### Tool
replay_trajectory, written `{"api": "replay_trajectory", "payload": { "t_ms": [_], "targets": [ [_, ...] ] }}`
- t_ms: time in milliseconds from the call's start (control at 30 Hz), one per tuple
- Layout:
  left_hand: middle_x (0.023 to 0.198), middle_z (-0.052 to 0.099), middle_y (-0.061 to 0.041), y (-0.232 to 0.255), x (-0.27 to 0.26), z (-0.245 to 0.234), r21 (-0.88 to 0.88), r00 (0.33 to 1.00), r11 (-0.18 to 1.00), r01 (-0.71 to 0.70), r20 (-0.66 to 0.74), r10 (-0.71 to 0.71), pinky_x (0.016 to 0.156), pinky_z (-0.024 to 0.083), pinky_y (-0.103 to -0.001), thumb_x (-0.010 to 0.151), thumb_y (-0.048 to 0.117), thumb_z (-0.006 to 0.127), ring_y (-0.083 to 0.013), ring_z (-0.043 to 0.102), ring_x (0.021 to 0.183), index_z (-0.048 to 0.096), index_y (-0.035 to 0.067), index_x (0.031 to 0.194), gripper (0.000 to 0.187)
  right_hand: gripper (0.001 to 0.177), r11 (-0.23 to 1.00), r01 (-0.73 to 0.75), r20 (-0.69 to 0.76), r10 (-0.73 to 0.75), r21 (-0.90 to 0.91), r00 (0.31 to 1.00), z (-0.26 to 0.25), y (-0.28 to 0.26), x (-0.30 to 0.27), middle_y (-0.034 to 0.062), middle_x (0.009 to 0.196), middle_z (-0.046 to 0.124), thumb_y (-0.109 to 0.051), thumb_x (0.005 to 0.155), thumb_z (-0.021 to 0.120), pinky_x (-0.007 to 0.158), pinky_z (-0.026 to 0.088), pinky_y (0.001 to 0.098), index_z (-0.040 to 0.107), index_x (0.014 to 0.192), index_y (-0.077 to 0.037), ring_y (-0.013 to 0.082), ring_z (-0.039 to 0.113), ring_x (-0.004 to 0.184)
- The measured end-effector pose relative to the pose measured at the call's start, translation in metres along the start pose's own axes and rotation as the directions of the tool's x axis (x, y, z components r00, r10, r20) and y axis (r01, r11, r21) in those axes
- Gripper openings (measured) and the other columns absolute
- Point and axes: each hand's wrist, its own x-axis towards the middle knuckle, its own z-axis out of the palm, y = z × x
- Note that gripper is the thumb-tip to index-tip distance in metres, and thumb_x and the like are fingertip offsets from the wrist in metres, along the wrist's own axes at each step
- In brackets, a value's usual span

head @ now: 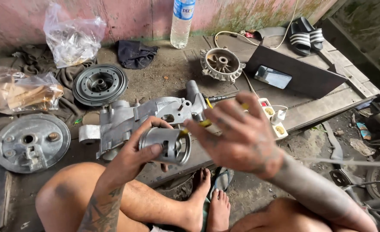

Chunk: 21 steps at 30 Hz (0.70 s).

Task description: The person sits on the floor and uses a yellow brush to scrub the inside of a cylindrical metal part. They rotate the part to clean different areas while surrounded by other mechanical components and tools.

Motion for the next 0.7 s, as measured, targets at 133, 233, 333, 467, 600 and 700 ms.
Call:
{"api": "replay_trajectory", "payload": {
  "t_ms": [133,233,333,467,600,700],
  "targets": [
    [0.110,0.063,-0.022,-0.008,0.000,-0.012,-0.249,0.960,0.949,-0.193,0.150,0.235,0.061,0.065,-0.031,0.088,0.013,0.077,-0.0258,0.071,0.081,0.039,0.002,0.132,0.059,0.015,0.997,-0.075,-0.037,0.076,0.004,0.996,-0.017,0.005,0.007,0.0030,0.089,0.066,-0.020,0.097,0.088,0.087,0.035,0.0418,0.077,0.089,-0.013,0.0222,0.055,0.076],
    [0.097,0.070,-0.017,0.004,0.000,-0.004,-0.081,0.956,0.972,-0.221,0.177,0.232,0.066,0.066,-0.033,0.084,0.019,0.081,-0.0254,0.075,0.078,0.044,0.004,0.125,0.057,0.017,0.999,-0.017,-0.005,0.017,-0.034,1.000,-0.012,0.004,0.002,-0.0016,0.094,0.063,-0.024,0.100,0.083,0.080,0.038,0.0400,0.068,0.097,-0.016,0.0200,0.059,0.081],
    [0.102,0.074,-0.020,-0.005,0.001,-0.009,-0.094,0.962,0.969,-0.230,0.126,0.241,0.070,0.066,-0.033,0.078,0.016,0.084,-0.0265,0.078,0.079,0.046,0.002,0.128,0.065,0.009,0.998,-0.021,0.005,0.021,-0.053,1.000,-0.011,0.018,-0.010,0.0004,0.087,0.066,-0.033,0.095,0.080,0.090,0.036,0.0393,0.079,0.097,-0.025,0.0158,0.057,0.080],
    [0.108,0.068,-0.019,0.004,-0.001,-0.002,-0.101,0.950,0.960,-0.260,0.150,0.273,0.063,0.057,-0.025,0.074,0.005,0.084,-0.0211,0.072,0.083,0.046,0.005,0.126,0.065,0.023,0.996,-0.063,-0.095,0.069,0.066,0.993,-0.010,0.006,0.000,-0.0022,0.081,0.061,-0.019,0.096,0.084,0.097,0.028,0.0419,0.070,0.077,-0.016,0.0182,0.051,0.075],
    [0.102,0.066,-0.009,0.004,-0.003,-0.010,0.046,0.961,0.960,-0.277,-0.015,0.278,0.059,0.048,-0.023,0.066,0.020,0.086,-0.0142,0.065,0.077,0.048,0.007,0.128,0.074,0.023,0.999,-0.049,-0.099,0.050,0.012,0.994,-0.012,0.017,-0.003,-0.0022,0.080,0.062,-0.025,0.097,0.081,0.089,0.030,0.0384,0.073,0.077,-0.018,0.0143,0.047,0.071],
    [0.110,0.066,-0.015,0.003,-0.005,0.001,-0.050,0.979,0.981,-0.185,0.078,0.189,0.072,0.059,-0.030,0.068,0.007,0.088,-0.0228,0.071,0.089,0.048,0.008,0.130,0.073,0.008,0.998,0.000,0.009,0.000,0.055,1.000,-0.014,0.001,0.003,-0.0036,0.087,0.060,-0.023,0.099,0.079,0.080,0.034,0.0378,0.076,0.105,-0.019,0.0160,0.047,0.075]
  ]
}}
